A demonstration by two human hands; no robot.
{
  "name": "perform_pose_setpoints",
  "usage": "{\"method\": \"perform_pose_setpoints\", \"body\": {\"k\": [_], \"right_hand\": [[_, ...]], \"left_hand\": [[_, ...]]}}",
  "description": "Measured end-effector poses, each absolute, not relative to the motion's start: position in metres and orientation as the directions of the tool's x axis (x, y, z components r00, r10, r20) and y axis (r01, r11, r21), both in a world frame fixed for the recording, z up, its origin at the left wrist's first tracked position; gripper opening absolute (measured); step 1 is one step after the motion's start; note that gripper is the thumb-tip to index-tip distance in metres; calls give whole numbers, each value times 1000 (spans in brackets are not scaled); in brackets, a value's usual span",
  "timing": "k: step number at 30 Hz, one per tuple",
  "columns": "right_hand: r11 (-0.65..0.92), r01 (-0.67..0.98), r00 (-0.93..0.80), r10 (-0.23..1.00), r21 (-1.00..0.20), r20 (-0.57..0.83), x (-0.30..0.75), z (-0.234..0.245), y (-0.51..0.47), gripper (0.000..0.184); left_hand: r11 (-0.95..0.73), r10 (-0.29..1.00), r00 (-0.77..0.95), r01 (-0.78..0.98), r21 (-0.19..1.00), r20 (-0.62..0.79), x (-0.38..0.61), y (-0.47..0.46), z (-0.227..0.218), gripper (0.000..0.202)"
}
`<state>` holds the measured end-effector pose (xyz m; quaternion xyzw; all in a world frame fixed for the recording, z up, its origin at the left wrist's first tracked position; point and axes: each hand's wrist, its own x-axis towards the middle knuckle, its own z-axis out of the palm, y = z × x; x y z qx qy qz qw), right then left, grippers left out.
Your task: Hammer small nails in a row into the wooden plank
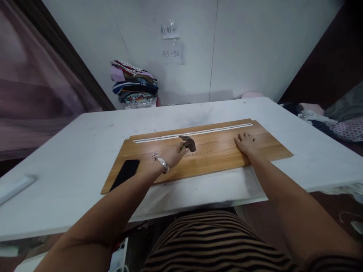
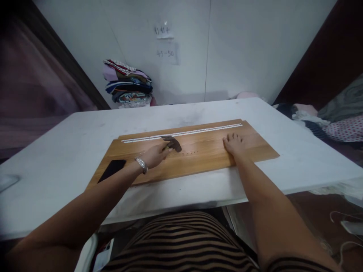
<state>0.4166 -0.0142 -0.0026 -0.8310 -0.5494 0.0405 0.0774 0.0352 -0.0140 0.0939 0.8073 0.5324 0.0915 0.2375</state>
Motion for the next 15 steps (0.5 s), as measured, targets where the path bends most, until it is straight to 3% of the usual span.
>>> {"method": "perform_pose_setpoints", "body": {"k": [6, 15], "right_hand": [[-359, 918, 372, 927, -168, 48, 424, -16, -10, 50], [-361, 911, 385, 918, -199, 97, 425, -21, -10, 50]], "left_hand": [[-295, 915, 375, 873, 389, -147, 48, -14, 86, 37], [-275, 912, 375, 859, 431, -166, 57, -10, 73, 36]]}}
